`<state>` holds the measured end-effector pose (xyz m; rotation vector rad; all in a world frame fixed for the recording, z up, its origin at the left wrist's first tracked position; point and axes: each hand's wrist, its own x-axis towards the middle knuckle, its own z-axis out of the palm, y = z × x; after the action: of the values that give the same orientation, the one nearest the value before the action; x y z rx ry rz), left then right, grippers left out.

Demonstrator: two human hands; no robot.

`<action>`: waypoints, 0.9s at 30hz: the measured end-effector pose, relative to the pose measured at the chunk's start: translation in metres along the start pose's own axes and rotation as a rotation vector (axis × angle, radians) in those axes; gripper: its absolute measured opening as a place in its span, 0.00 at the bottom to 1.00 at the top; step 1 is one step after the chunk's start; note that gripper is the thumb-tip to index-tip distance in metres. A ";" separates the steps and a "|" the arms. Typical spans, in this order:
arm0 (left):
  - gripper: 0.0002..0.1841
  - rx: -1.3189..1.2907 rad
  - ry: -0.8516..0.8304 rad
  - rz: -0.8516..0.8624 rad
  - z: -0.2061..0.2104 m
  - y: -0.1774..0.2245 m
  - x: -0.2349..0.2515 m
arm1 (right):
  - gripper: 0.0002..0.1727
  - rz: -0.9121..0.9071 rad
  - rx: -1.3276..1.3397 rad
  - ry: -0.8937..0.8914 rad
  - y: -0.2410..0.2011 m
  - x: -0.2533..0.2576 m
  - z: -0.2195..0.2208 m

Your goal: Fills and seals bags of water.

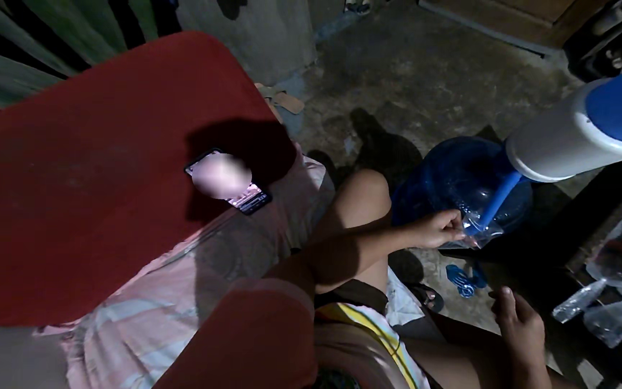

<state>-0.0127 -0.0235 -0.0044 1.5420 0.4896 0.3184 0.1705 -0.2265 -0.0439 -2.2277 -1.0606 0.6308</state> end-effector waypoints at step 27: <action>0.14 -0.043 -0.036 0.015 0.006 -0.006 0.001 | 0.26 -0.005 -0.007 -0.007 0.003 0.000 0.000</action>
<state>-0.0093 -0.0285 -0.0105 1.5081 0.4409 0.3103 0.1721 -0.2276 -0.0456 -2.2301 -1.0726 0.6342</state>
